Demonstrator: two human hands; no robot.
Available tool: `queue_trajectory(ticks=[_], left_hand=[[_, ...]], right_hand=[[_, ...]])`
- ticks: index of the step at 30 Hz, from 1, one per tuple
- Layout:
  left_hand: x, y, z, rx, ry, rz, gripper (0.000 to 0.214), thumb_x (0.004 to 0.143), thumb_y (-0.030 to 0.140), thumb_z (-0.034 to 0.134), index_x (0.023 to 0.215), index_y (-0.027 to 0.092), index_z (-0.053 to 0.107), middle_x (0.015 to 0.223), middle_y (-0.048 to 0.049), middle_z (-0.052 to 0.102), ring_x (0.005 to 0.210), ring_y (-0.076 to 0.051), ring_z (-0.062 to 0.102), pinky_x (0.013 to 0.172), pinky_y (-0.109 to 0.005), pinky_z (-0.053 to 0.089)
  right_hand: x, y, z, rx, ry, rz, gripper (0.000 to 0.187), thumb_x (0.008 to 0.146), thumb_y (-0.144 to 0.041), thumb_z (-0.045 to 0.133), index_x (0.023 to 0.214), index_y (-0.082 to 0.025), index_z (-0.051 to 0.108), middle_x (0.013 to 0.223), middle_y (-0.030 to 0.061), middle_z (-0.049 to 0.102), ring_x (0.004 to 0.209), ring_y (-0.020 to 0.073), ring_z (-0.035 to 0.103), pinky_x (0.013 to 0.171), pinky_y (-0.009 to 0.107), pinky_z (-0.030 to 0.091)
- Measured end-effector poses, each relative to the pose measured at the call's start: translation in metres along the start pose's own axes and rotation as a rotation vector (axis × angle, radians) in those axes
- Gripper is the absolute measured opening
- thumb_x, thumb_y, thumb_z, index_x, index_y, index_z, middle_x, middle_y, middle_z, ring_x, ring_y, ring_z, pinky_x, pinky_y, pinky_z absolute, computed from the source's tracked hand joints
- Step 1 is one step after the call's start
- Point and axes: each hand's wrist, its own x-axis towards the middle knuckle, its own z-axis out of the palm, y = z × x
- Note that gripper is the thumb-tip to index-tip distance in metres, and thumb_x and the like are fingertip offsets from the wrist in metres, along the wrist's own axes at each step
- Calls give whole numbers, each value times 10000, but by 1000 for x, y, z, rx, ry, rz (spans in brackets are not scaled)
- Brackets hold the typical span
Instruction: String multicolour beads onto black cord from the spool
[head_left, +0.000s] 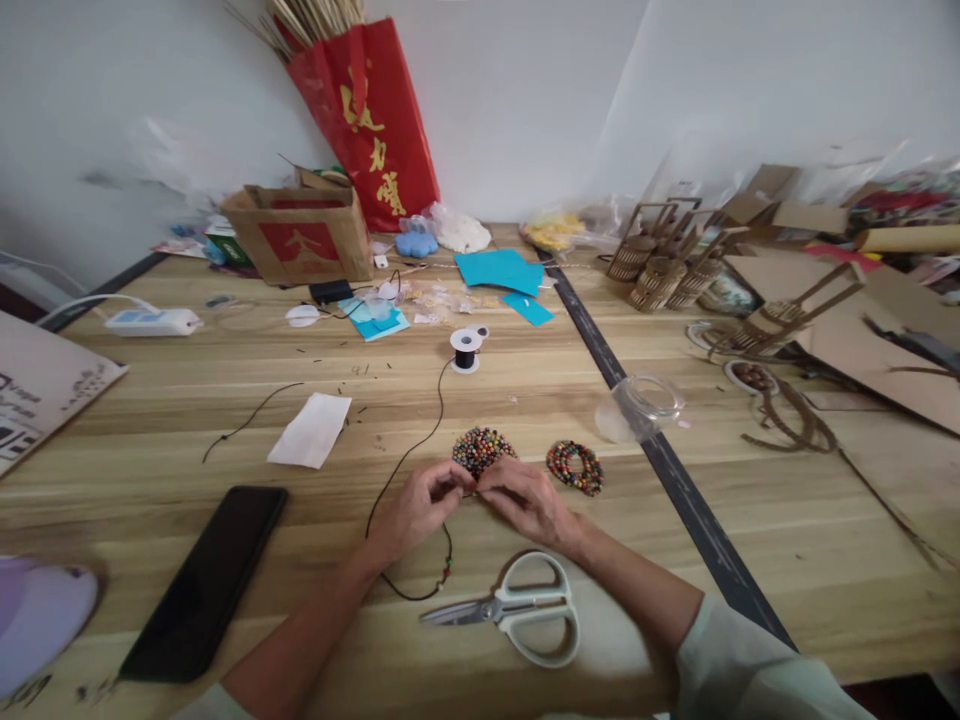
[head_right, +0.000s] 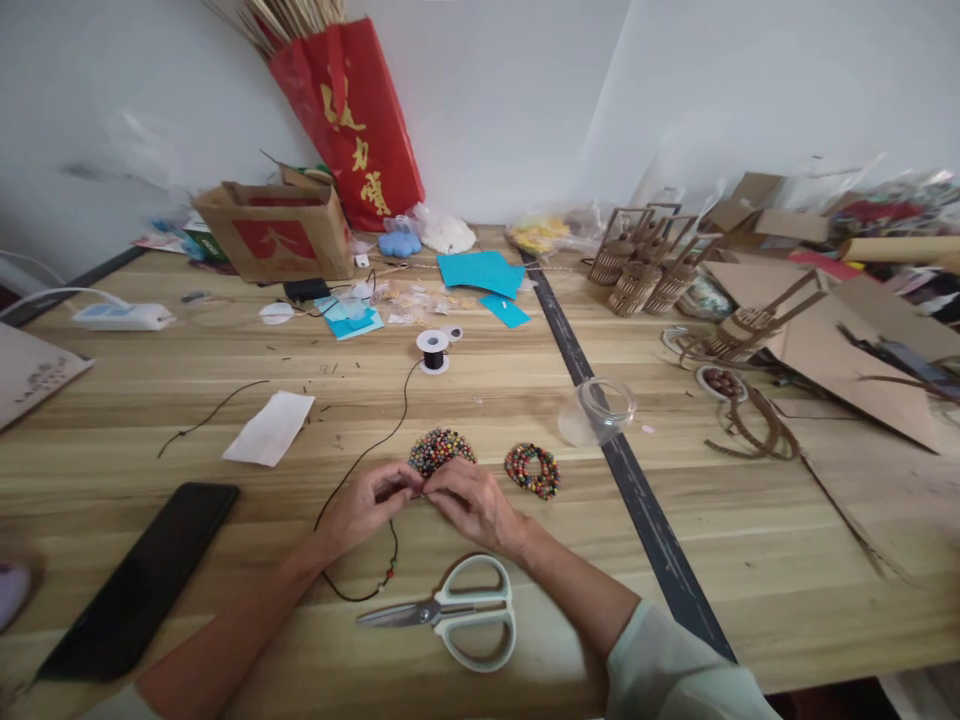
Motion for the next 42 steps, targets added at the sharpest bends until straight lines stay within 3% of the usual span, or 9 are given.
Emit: queue_trajectory(ticks=[8, 14, 20, 27, 30, 35, 42], left_hand=[[1, -1, -4, -74, 7, 56, 344, 624, 39, 430, 856, 140, 664, 867, -51, 719, 860, -180, 656, 827, -278, 494], [-1, -2, 2, -139, -46, 19, 137, 799, 216, 561, 866, 130, 643, 786, -57, 706, 764, -172, 670, 740, -272, 510], [-5, 2, 6, -171, -162, -86, 279, 851, 405, 579, 897, 130, 592, 606, 3, 622, 481, -121, 584, 519, -235, 480], [-9, 17, 2, 57, -255, -89, 211, 885, 322, 527, 911, 140, 630, 583, -2, 646, 485, -118, 566, 519, -213, 440], [-8, 15, 3, 108, -235, -41, 202, 885, 292, 513, 880, 144, 651, 589, 0, 644, 520, -124, 567, 557, -222, 431], [0, 2, 7, 77, -84, 59, 176, 836, 296, 581, 800, 142, 659, 688, -10, 632, 619, -126, 536, 574, -220, 403], [4, 1, 11, -286, -94, -89, 208, 744, 315, 688, 842, 144, 622, 730, -27, 690, 657, -143, 605, 608, -235, 468]], right_hand=[[-3, -4, -2, -51, 67, -95, 128, 970, -162, 487, 1033, -175, 598, 906, 93, 638, 863, 184, 600, 755, 315, 542], [-6, -3, 0, -77, 92, -62, 120, 966, -155, 490, 1013, -178, 598, 921, 96, 619, 854, 183, 600, 737, 313, 541], [-7, -1, -2, -112, 87, -21, 109, 962, -153, 493, 989, -182, 594, 903, 89, 620, 863, 185, 602, 731, 300, 530], [-5, -1, -2, -100, 60, -13, 109, 967, -170, 480, 982, -186, 587, 874, 84, 626, 842, 187, 604, 722, 305, 527], [-5, 0, -2, -95, 63, -4, 107, 965, -174, 483, 987, -194, 585, 870, 78, 628, 829, 186, 602, 719, 309, 527], [-4, -1, -2, -79, 59, 12, 109, 957, -164, 496, 981, -197, 598, 869, 75, 631, 825, 182, 604, 722, 305, 528], [-4, 1, -3, -72, 30, 38, 139, 964, -201, 505, 987, -191, 641, 918, 88, 632, 833, 171, 618, 717, 283, 537]])
